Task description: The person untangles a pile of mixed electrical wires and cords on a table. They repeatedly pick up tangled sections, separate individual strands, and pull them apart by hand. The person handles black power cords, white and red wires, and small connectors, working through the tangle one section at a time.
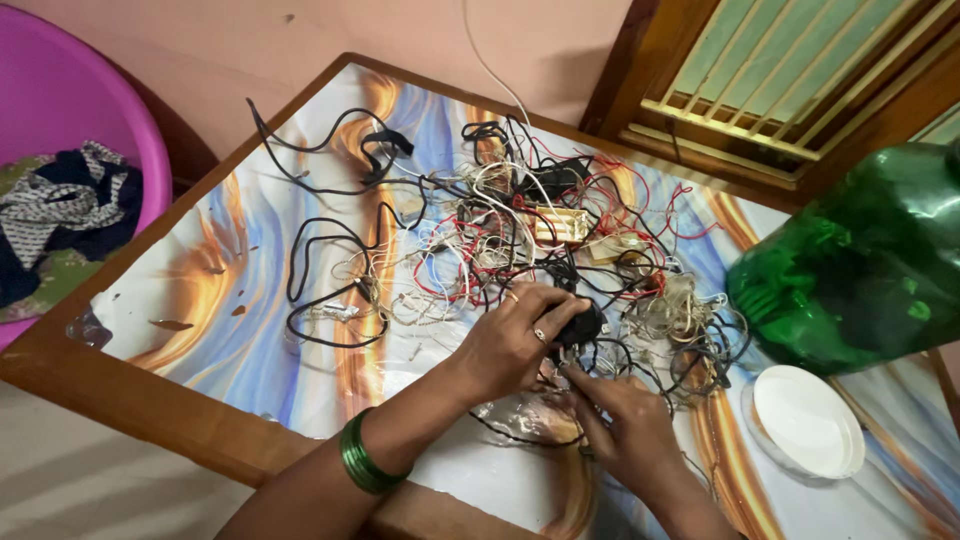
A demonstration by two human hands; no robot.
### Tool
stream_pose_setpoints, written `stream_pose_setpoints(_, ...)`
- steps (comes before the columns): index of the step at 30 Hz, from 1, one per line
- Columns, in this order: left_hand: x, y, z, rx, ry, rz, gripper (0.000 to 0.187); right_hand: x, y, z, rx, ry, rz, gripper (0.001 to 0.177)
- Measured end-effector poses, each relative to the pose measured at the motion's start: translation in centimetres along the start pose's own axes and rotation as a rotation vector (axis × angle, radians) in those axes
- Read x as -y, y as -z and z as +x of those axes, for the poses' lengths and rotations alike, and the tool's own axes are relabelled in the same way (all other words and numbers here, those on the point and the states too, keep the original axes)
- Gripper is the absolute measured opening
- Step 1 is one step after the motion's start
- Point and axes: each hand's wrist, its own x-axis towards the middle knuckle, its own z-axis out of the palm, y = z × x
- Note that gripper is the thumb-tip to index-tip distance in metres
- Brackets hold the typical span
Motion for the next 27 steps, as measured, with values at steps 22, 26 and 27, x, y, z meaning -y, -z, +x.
stream_pose_setpoints(22, 6.0, 2.0, -0.2, -0.702, 0.713, -1.298, 0.046, -1.5, -4.8, 0.3, 0.089, -0.099, 0.742, 0.069)
stream_pose_setpoints(26, 6.6, 3.4, -0.5, -0.751, 0.618, -1.367, 0.042, -2.5, -1.0, 2.9, -0.177, -0.107, 0.585, 0.071)
stream_pose_setpoints(27, 6.7, 3.3, -0.6, -0.755, 0.618, -1.375, 0.042, -2.5, 0.4, 3.7, -0.241, -0.082, 0.402, 0.065)
